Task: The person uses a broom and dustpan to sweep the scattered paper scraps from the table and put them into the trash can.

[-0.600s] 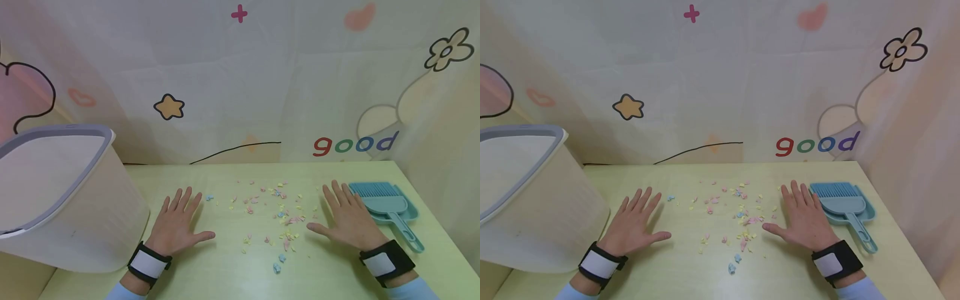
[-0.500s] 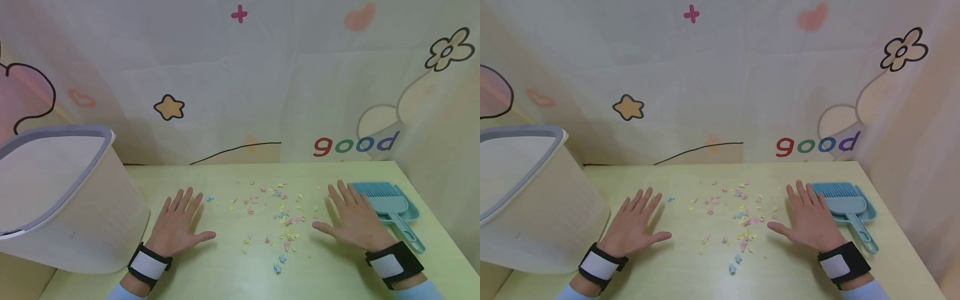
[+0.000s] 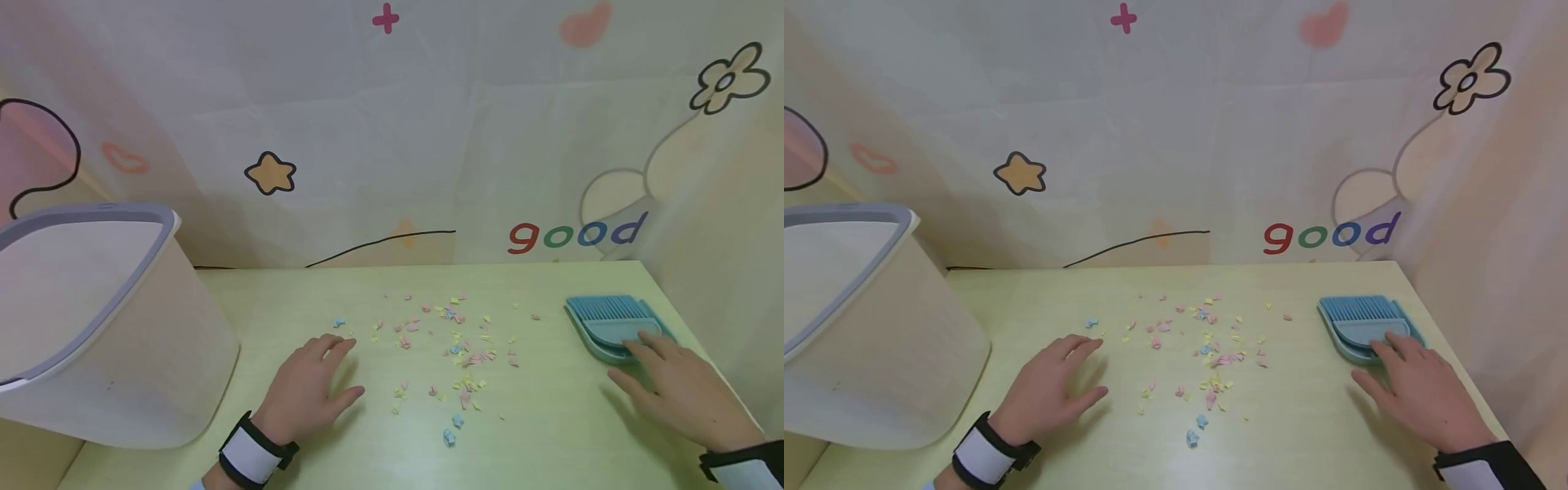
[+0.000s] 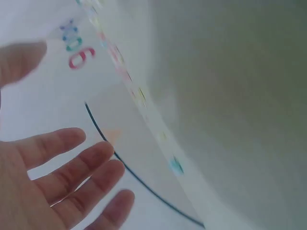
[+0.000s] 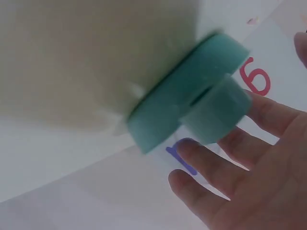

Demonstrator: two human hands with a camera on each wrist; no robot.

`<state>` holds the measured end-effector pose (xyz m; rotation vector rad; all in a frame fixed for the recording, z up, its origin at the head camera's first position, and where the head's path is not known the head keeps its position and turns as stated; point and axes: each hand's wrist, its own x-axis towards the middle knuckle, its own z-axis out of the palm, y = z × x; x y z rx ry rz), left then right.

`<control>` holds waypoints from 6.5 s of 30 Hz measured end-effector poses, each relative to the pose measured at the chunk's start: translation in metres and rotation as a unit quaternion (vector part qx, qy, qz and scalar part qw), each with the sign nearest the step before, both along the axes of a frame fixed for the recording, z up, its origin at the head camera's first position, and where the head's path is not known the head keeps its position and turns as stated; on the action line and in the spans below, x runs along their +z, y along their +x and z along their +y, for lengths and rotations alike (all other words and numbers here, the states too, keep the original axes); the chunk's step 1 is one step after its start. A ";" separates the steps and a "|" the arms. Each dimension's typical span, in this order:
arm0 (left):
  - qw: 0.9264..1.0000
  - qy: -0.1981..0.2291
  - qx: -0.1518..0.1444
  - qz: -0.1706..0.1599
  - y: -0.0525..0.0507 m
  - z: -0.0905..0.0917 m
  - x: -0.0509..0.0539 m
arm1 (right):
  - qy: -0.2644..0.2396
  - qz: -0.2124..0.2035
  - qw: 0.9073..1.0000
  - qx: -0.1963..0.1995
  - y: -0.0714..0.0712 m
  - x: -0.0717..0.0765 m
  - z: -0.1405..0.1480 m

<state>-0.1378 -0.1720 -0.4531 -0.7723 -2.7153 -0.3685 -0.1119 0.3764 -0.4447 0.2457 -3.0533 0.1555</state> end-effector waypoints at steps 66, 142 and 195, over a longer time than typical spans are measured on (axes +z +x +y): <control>0.962 -0.094 -0.184 -0.179 0.042 0.230 0.007 | 0.002 -0.021 0.987 0.157 0.043 0.008 -0.121; 0.950 0.120 0.026 -0.288 0.093 -0.075 -0.016 | -0.418 -0.015 0.905 0.077 -0.026 0.029 -0.179; 0.973 -0.033 -0.061 -0.218 0.070 0.002 0.003 | -0.165 0.289 0.924 0.188 0.044 0.051 -0.192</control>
